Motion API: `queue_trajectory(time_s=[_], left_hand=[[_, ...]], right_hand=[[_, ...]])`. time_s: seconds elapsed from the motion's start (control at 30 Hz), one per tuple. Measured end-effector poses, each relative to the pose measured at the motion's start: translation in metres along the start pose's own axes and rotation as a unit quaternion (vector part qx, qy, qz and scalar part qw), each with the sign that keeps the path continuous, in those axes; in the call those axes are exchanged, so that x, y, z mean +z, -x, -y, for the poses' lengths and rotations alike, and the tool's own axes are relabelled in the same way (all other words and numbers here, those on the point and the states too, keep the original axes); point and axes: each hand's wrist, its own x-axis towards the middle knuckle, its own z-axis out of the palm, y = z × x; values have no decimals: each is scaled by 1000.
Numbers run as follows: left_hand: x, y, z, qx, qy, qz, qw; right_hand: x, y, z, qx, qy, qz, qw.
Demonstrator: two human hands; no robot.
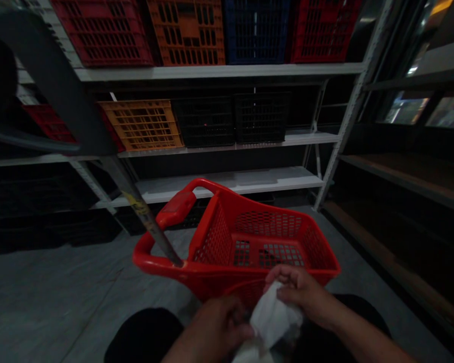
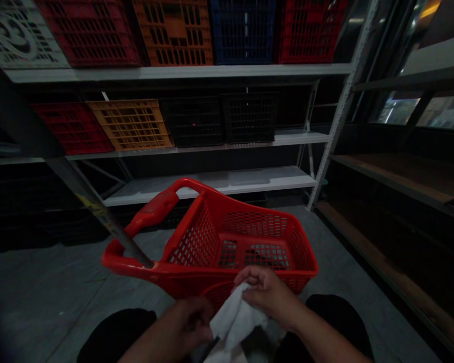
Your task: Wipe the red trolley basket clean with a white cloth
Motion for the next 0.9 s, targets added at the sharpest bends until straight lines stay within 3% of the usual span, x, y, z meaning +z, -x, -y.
queue_trajectory(time_s=[0.07,0.13,0.23,0.3,0.43,0.5,0.57,0.63,0.7,0.8,0.83,0.9], left_hand=[[-1,-8,-20,54,72,-62,994],[6,-16,-29,70,164,-22,984],[22,-26,-15,49,262,-56,962],[29,-28,1,61,340,-43,937],[35,-26,22,25,468,44,882],[38,-26,22,0,485,49,873],[39,-27,19,-8,459,-18,888],[40,-30,14,-4,427,-135,894],[41,-30,11,9,441,-218,871],[41,-22,13,27,494,-196,846],[38,-16,16,37,481,-173,859],[25,0,25,78,360,-182,912]], right_hand=[[6,-6,9,19,61,51,997],[15,-11,15,2,129,67,989],[29,-13,10,-107,234,22,966],[32,-11,-3,-173,269,-23,947],[23,-8,-34,-189,179,-87,962],[21,-7,-43,-166,136,-103,971],[23,-6,-48,-136,121,-110,977],[30,-4,-51,-143,149,-95,974],[37,-3,-56,-211,249,-59,943],[43,-7,-61,-321,427,-34,845],[43,-10,-60,-328,455,-42,827],[41,-17,-50,-317,461,-64,826]])
